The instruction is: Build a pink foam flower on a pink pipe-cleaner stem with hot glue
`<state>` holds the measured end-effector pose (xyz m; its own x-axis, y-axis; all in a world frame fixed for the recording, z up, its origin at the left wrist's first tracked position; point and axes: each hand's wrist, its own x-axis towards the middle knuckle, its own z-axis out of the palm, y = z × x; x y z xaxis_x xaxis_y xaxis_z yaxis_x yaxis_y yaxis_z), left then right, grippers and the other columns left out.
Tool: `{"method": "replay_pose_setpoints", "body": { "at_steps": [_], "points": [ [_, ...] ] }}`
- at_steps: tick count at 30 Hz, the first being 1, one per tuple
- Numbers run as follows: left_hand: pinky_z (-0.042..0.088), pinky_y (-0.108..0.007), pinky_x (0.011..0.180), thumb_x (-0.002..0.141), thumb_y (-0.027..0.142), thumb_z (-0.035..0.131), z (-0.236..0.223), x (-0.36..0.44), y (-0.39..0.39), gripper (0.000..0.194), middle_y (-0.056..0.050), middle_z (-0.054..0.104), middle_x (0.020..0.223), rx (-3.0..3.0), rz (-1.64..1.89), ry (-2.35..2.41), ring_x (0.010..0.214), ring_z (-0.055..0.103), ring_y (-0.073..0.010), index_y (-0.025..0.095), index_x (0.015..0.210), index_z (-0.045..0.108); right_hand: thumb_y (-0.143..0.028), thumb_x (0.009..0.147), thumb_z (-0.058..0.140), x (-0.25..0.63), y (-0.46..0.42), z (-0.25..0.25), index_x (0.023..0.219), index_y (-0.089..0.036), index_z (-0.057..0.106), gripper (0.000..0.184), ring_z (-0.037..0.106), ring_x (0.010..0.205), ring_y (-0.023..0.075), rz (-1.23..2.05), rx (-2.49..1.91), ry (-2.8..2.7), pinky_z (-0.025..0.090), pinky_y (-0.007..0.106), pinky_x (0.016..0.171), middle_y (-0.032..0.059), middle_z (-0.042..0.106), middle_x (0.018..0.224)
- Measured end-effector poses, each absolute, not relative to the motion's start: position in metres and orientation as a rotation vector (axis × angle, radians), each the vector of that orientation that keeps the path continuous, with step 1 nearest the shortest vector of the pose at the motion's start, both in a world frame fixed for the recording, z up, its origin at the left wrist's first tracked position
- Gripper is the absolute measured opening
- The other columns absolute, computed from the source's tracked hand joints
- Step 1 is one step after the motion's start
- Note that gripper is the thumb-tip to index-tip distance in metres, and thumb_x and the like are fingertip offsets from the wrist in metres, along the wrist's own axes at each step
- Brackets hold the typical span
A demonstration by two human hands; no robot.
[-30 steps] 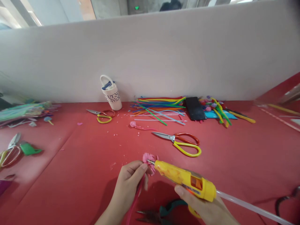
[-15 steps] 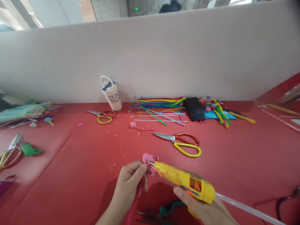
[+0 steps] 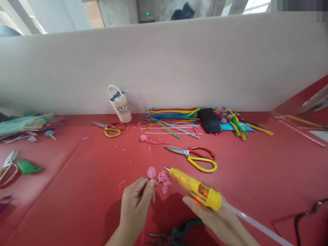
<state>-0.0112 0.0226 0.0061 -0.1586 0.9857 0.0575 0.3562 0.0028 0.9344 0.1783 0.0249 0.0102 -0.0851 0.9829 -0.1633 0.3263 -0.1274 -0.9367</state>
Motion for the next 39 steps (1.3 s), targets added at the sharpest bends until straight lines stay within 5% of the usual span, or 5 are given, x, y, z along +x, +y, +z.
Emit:
{"method": "replay_pose_setpoints", "body": {
  "at_steps": [10, 15, 22, 26, 39],
  "points": [
    [0.033, -0.021, 0.048, 0.083, 0.037, 0.048, 0.003, -0.012, 0.024, 0.03, 0.006, 0.047, 0.043, 1.239, 1.137, 1.463, 0.043, 0.041, -0.0097, 0.018, 0.064, 0.061, -0.026, 0.081, 0.055, 0.202, 0.066, -0.022, 0.085, -0.012, 0.061, 0.016, 0.061, 0.065, 0.0157, 1.195, -1.81, -1.566, 0.049, 0.027, 0.059, 0.0006, 0.062, 0.072],
    [0.03, -0.021, 0.044, 0.082, 0.037, 0.049, 0.0, -0.012, 0.029, 0.029, 0.006, 0.047, 0.043, 1.153, 1.107, 1.428, 0.041, 0.038, -0.0087, 0.017, 0.067, 0.061, -0.032, 0.09, 0.052, 0.196, 0.071, -0.024, 0.109, -0.016, 0.056, 0.026, 0.061, 0.086, 0.0175, 0.874, -2.128, -1.815, 0.052, 0.036, 0.073, 0.0056, 0.06, 0.107],
    [0.026, -0.02, 0.041, 0.082, 0.038, 0.048, -0.004, -0.012, 0.031, 0.029, 0.006, 0.047, 0.042, 1.053, 1.104, 1.383, 0.038, 0.033, -0.007, 0.016, 0.067, 0.06, -0.027, 0.09, 0.047, 0.185, 0.064, -0.01, 0.083, -0.013, 0.061, 0.021, 0.061, 0.081, 0.0217, 0.371, -1.979, -2.197, 0.045, 0.034, 0.071, 0.0113, 0.063, 0.085],
    [0.026, -0.02, 0.041, 0.082, 0.037, 0.049, -0.002, -0.011, 0.031, 0.028, 0.006, 0.047, 0.041, 1.066, 1.106, 1.384, 0.039, 0.035, -0.0071, 0.016, 0.067, 0.061, -0.018, 0.083, 0.056, 0.156, 0.053, -0.007, 0.082, -0.021, 0.062, 0.007, 0.061, 0.079, 0.0138, 0.413, -1.439, -2.574, 0.044, 0.022, 0.068, 0.0005, 0.065, 0.084],
    [0.027, -0.02, 0.041, 0.083, 0.036, 0.048, 0.002, -0.01, 0.031, 0.029, 0.007, 0.046, 0.041, 1.056, 1.089, 1.4, 0.038, 0.034, -0.0068, 0.016, 0.067, 0.063, -0.006, 0.081, 0.054, 0.13, 0.049, -0.035, 0.078, -0.013, 0.061, 0.01, 0.061, 0.075, 0.0185, 0.46, -1.248, -2.615, 0.048, 0.029, 0.061, 0.0058, 0.064, 0.08]
  ]
}}
